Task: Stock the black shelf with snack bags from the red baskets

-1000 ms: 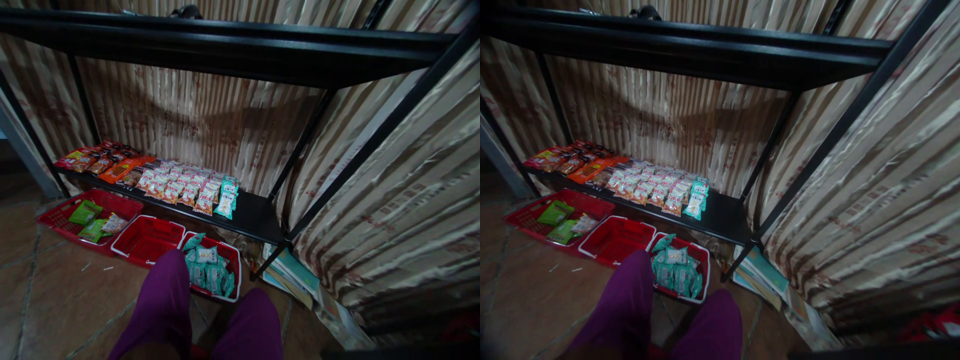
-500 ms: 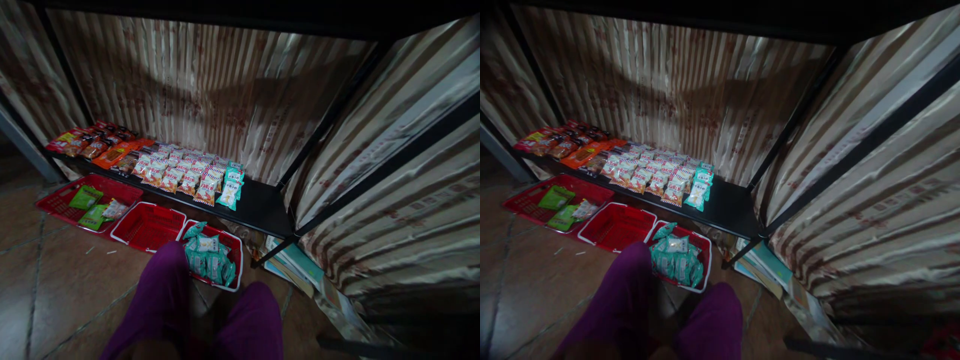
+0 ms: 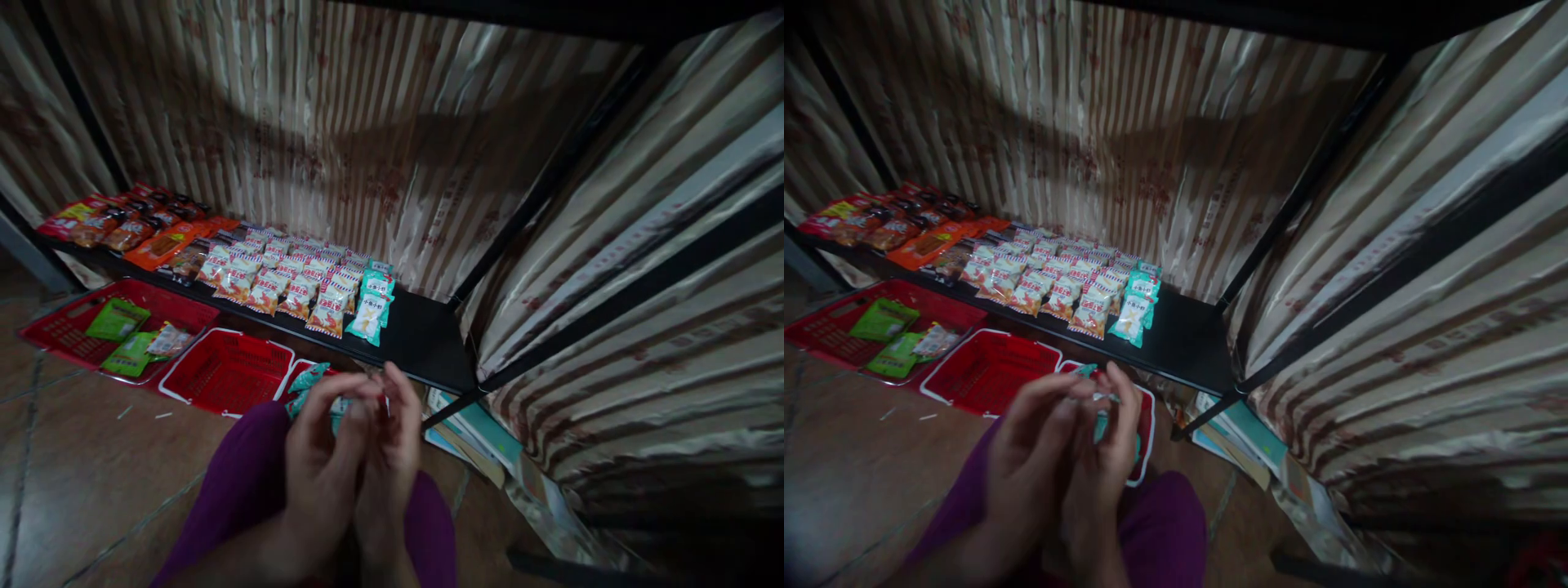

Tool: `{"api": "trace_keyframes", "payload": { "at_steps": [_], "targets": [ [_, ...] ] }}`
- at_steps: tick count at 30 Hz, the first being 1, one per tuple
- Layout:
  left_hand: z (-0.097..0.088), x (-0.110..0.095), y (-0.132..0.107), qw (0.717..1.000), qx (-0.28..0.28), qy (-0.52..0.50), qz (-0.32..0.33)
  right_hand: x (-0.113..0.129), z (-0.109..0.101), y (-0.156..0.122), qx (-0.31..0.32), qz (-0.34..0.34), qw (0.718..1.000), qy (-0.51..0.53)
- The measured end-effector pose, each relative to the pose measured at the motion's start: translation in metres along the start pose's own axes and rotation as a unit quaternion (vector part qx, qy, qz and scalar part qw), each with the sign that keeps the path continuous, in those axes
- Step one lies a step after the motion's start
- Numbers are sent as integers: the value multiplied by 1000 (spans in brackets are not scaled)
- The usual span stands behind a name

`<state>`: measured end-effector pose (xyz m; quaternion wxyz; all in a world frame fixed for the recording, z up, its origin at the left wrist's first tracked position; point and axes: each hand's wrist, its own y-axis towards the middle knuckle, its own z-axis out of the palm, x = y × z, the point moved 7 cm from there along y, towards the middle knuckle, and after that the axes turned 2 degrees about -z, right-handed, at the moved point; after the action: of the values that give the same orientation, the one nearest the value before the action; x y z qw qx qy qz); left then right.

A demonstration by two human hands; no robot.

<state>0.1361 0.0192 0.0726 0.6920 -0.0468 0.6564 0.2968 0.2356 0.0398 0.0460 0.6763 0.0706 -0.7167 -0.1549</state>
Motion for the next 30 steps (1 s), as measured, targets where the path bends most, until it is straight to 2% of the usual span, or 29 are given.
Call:
{"api": "trace_keyframes", "payload": {
  "at_steps": [2,4,6,7,9,12,15,18,20,24,30],
  "targets": [
    [11,38,25,993,28,115,-20,-44,6,30,1,10,996,-89],
    [26,89,51,965,73,248,-42,-95,11,57,25,19,985,-168],
    [44,134,73,937,127,323,-47,-138,11,84,33,20,975,-221],
    [52,149,83,925,143,350,-31,-153,9,98,29,16,969,-246],
    [69,168,100,909,164,382,15,-170,6,127,19,5,960,-279],
    [90,180,121,894,176,407,67,-178,6,171,13,5,953,-304],
    [103,194,136,883,172,432,63,-185,8,197,16,29,951,-308],
    [111,205,139,881,164,438,66,-195,8,204,24,53,958,-282],
    [115,207,139,885,153,434,79,-195,7,203,15,46,965,-257],
    [117,205,143,893,119,421,107,-186,6,209,-5,17,968,-249],
    [115,209,156,902,87,411,104,-184,12,225,0,-68,950,-306]
  ]
}}
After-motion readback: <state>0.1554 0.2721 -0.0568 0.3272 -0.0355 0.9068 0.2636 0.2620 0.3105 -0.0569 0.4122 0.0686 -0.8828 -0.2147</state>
